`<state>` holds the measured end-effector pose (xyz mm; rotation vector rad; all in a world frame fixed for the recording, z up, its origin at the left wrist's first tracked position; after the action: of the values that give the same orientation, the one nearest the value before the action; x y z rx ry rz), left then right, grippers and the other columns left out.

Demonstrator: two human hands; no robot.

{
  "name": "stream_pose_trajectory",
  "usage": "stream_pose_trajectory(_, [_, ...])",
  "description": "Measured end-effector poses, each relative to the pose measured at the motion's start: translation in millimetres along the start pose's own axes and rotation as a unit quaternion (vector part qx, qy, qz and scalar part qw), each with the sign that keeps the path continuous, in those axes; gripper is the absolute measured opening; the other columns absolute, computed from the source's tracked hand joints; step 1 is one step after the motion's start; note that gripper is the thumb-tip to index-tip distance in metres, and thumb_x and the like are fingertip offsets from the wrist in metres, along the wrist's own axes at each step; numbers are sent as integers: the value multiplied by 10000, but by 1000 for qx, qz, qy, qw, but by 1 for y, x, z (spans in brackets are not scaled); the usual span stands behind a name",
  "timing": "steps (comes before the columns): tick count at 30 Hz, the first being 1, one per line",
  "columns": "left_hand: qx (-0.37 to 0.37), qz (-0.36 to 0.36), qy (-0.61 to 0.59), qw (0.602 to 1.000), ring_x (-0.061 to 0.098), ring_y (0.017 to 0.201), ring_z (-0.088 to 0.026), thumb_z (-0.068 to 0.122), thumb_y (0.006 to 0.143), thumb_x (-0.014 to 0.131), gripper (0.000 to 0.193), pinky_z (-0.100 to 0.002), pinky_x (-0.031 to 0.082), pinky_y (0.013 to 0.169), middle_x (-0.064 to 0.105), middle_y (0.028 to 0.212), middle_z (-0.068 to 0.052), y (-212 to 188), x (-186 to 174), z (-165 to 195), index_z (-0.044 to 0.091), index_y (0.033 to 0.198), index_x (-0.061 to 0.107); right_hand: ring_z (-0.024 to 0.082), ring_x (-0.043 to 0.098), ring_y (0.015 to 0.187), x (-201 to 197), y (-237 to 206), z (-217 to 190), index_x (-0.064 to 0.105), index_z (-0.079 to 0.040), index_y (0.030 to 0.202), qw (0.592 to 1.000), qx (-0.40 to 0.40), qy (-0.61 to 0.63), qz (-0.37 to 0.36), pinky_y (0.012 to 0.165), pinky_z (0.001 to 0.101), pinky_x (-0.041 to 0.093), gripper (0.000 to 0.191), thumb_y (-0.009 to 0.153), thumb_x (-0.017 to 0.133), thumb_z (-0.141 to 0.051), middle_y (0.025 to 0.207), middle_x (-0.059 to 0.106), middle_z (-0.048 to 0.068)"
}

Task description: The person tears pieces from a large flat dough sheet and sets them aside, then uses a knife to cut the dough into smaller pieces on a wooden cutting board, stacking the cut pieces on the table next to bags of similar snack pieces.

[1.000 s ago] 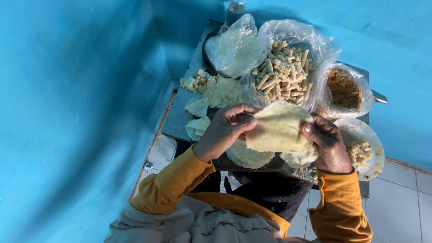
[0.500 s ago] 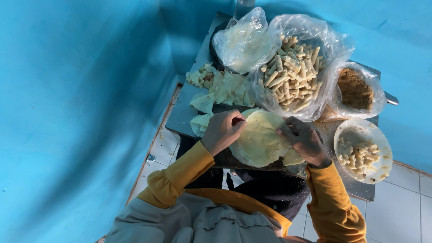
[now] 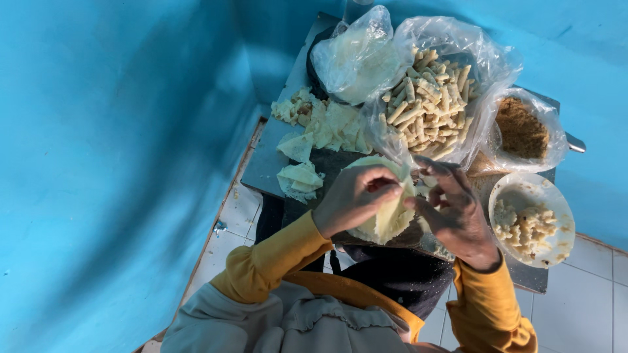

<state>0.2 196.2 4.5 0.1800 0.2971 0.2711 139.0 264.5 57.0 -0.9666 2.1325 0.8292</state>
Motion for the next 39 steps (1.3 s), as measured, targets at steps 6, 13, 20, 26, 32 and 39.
stream_pose_trajectory(6, [15, -46, -165, 985, 672, 823, -53, 173, 947, 744, 255, -219, 558, 748, 745, 974, -24, -12, 13, 33, 13, 1145, 717, 98, 689, 859, -16, -11, 8, 665, -8, 1118, 952, 15, 304, 1, 730, 243, 582, 165, 955, 685, 15, 1045, 701, 46])
stream_pose_trajectory(13, [-69, -98, -311, 943, 665, 957, -70, 76, 936, 765, 290, -239, 560, 881, 723, 1055, -47, -33, 23, 31, -50, 1182, 677, 51, 555, 768, -31, -33, 49, 682, -25, 1053, 918, 159, 348, 101, 668, 213, 440, 128, 951, 688, 52, 922, 675, -3])
stream_pose_trajectory(20, [-88, -104, -350, 927, 710, 972, -110, 24, 968, 700, 270, -260, 595, 905, 735, 1074, -96, -36, 26, 36, -81, 1216, 673, 63, 496, 700, -36, -32, 44, 668, -21, 1040, 909, 158, 366, 119, 638, 223, 415, 87, 962, 684, 13, 837, 623, -12])
stream_pose_trajectory(26, [-89, -107, -370, 918, 700, 938, -104, 19, 993, 663, 277, -255, 599, 863, 730, 1063, -95, -37, 28, 43, -77, 1253, 664, 72, 502, 689, -36, -33, 40, 657, -25, 1025, 912, 180, 350, 117, 640, 225, 425, 73, 959, 687, -26, 805, 614, -5])
stream_pose_trajectory(32, [-33, -92, -328, 940, 700, 883, -96, 36, 1022, 671, 183, -239, 602, 809, 735, 986, -91, -40, 28, 52, -81, 1163, 683, 66, 497, 700, -37, -30, 32, 651, -20, 1034, 905, 149, 380, 118, 646, 212, 412, 53, 987, 675, -29, 817, 594, -16])
stream_pose_trajectory(39, [-47, -91, -402, 910, 631, 870, -97, 70, 1058, 650, 123, -252, 558, 803, 661, 959, -48, -39, 41, 50, -46, 1095, 633, 60, 509, 665, -29, -27, 22, 657, -32, 994, 932, 149, 322, 76, 595, 212, 413, 34, 963, 671, -34, 807, 638, -6])
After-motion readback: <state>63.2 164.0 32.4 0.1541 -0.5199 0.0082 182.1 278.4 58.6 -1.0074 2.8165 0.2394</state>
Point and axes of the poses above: each hand's wrist, its own y-axis towards the middle knuckle, its own x-axis out of the palm, z = x × y, the point moved 9 cm from there along y, towards the middle knuckle
